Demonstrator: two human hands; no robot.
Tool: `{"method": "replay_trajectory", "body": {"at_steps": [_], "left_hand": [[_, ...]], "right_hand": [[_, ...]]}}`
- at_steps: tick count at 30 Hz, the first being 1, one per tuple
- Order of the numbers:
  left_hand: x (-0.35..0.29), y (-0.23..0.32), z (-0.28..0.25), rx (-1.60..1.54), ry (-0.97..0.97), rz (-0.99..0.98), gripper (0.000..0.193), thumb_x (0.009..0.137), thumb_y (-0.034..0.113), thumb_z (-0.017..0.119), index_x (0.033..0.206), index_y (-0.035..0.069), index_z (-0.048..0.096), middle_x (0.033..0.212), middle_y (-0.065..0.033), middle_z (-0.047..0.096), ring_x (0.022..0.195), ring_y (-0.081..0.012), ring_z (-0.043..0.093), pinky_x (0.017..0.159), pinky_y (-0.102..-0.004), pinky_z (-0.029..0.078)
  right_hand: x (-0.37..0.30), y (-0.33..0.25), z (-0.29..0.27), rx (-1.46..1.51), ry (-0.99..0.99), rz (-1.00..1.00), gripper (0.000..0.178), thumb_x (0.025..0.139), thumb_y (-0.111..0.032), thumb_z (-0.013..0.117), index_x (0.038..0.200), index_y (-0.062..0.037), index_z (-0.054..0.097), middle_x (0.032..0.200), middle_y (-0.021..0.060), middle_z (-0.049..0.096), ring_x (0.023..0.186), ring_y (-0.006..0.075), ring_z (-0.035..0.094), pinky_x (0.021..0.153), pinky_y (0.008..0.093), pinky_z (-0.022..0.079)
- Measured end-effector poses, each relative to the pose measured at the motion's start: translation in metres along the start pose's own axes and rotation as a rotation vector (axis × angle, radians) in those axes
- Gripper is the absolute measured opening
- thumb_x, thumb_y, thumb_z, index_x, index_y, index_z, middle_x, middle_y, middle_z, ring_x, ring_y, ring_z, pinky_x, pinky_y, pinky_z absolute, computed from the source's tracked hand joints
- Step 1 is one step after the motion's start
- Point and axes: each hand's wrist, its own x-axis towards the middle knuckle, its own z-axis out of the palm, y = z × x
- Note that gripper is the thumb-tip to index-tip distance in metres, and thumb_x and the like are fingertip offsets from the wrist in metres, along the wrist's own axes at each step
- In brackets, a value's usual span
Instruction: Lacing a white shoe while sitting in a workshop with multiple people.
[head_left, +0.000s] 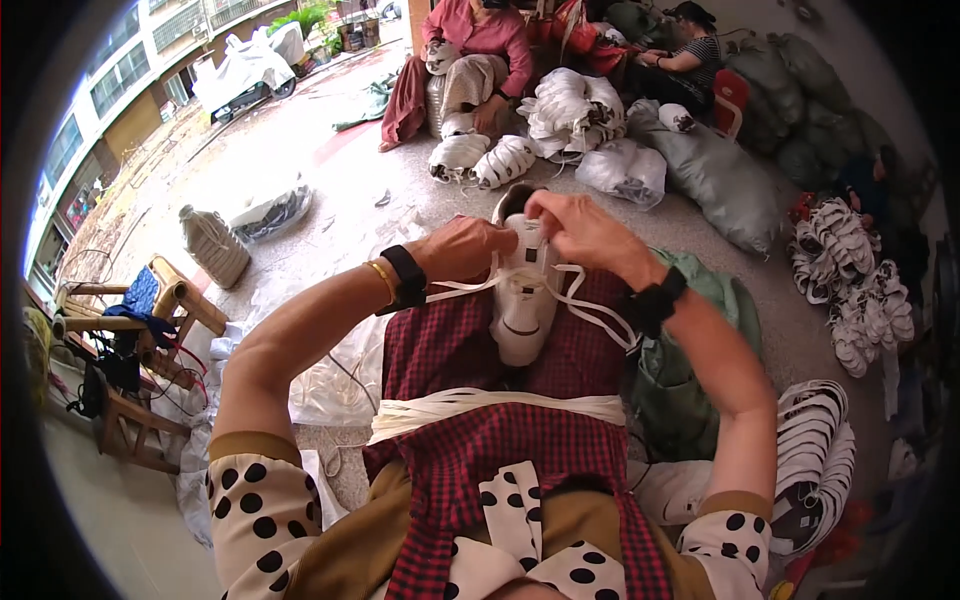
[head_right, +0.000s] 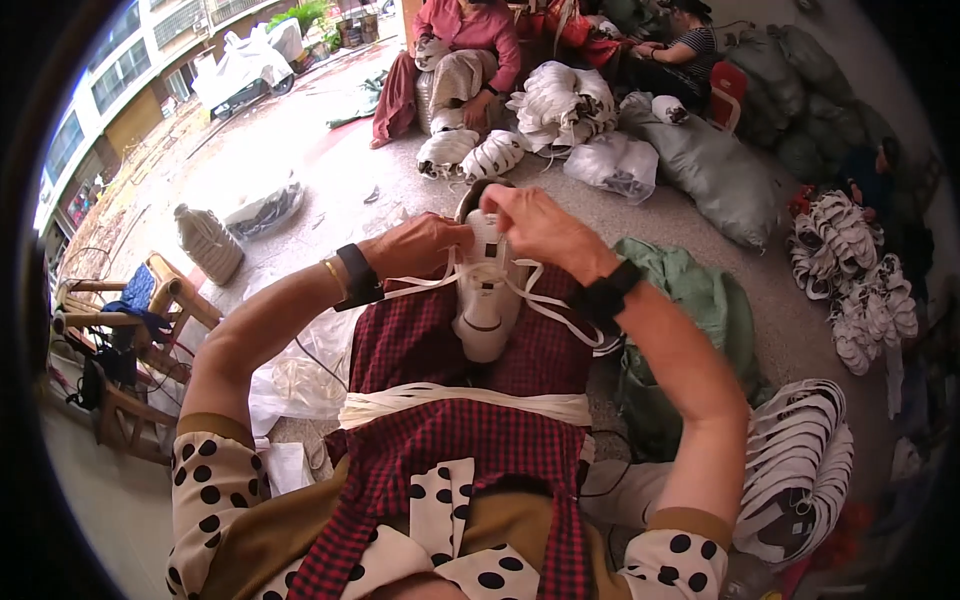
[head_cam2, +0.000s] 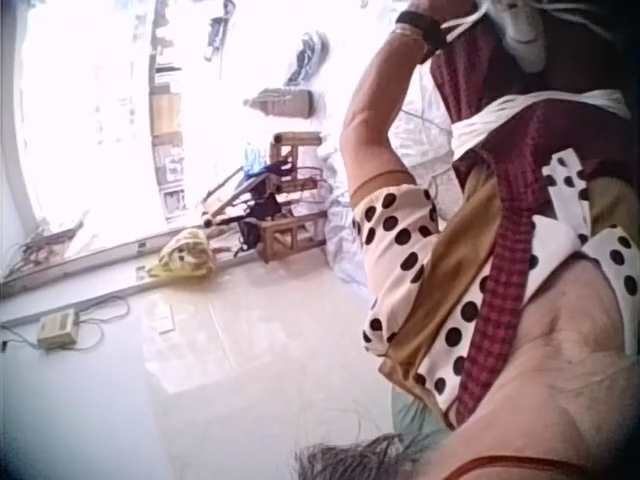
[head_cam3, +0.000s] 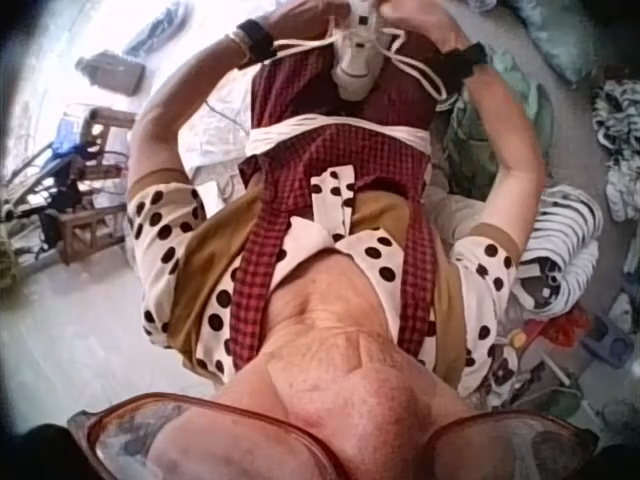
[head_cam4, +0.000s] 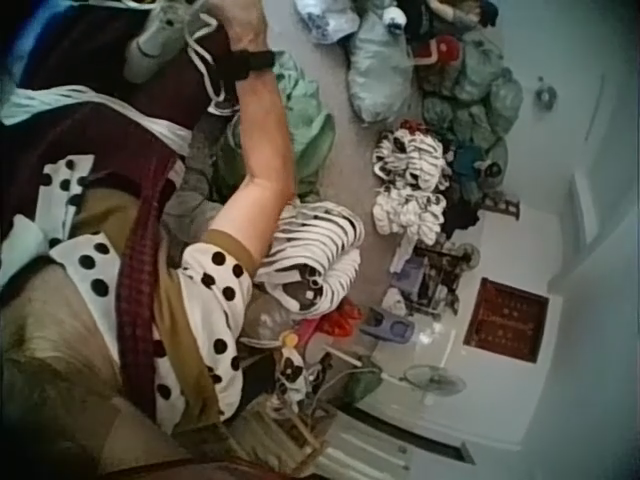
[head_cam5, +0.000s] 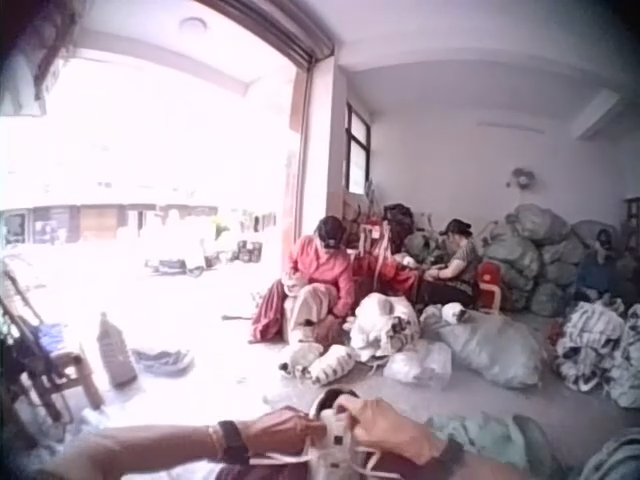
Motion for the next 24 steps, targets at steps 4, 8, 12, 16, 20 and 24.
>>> {"method": "replay_trajectory", "body": {"at_steps": [4, 8, 12, 16, 20, 24], "left_hand": [[-0.002, -0.008, 0.005, -0.03, 0.087, 0.076, 0.017, 0.077, -0.002, 0.06, 0.094, 0.002, 0.058, 0.08, -0.0151, 0.063, 0.075, -0.0363, 0.065, 0.066, -0.0441, 0.051], [-0.005, 0.0, 0.006, -0.009, 0.196, 0.124, 0.024, 0.078, 0.0, 0.063, 0.102, 0.003, 0.06, 0.084, -0.0107, 0.062, 0.081, -0.0314, 0.063, 0.076, -0.0417, 0.05], [-0.005, 0.005, 0.004, 0.026, 0.178, 0.114, 0.026, 0.076, -0.001, 0.063, 0.1, 0.007, 0.062, 0.096, -0.0111, 0.056, 0.095, -0.0315, 0.055, 0.085, -0.041, 0.046], [-0.004, 0.023, -0.008, 0.054, 0.16, -0.004, 0.037, 0.07, -0.009, 0.057, 0.101, 0.007, 0.067, 0.105, -0.0117, 0.053, 0.105, -0.0303, 0.051, 0.089, -0.0411, 0.046], [0.023, 0.04, 0.0, -0.242, 0.304, -0.011, 0.027, 0.078, -0.002, 0.054, 0.101, 0.001, 0.067, 0.099, -0.0166, 0.058, 0.097, -0.0332, 0.057, 0.087, -0.0424, 0.046], [0.053, 0.045, 0.015, -0.411, 0.176, -0.131, 0.021, 0.083, 0.014, 0.064, 0.095, -0.002, 0.067, 0.083, -0.0144, 0.066, 0.075, -0.0256, 0.064, 0.071, -0.0362, 0.05]], "right_hand": [[0.012, 0.008, 0.04, 0.094, 0.107, -0.116, 0.023, 0.076, -0.004, 0.062, 0.098, -0.0014, 0.056, 0.083, 0.0164, 0.067, 0.079, 0.0252, 0.069, 0.072, 0.0368, 0.053], [0.011, 0.014, 0.054, 0.093, 0.141, -0.117, 0.028, 0.077, -0.015, 0.073, 0.092, -0.0009, 0.054, 0.08, 0.0146, 0.066, 0.077, 0.0248, 0.067, 0.068, 0.0371, 0.051], [0.01, 0.013, 0.045, 0.014, 0.128, -0.097, 0.023, 0.076, -0.012, 0.07, 0.088, -0.0006, 0.053, 0.073, 0.0142, 0.061, 0.072, 0.0239, 0.065, 0.064, 0.0364, 0.049], [-0.022, 0.014, -0.019, -0.08, 0.078, 0.104, 0.016, 0.076, -0.007, 0.065, 0.082, -0.0011, 0.051, 0.07, 0.0071, 0.058, 0.067, 0.0125, 0.058, 0.062, 0.0304, 0.048], [-0.055, 0.032, -0.047, 0.068, 0.001, 0.289, 0.02, 0.075, -0.01, 0.07, 0.078, -0.0027, 0.051, 0.07, 0.0016, 0.058, 0.067, 0.0081, 0.054, 0.061, 0.0268, 0.046], [-0.051, 0.037, -0.039, 0.327, -0.049, 0.318, 0.022, 0.075, -0.014, 0.072, 0.079, -0.0039, 0.053, 0.072, -0.0035, 0.054, 0.067, 0.0068, 0.05, 0.061, 0.0248, 0.044]]}}
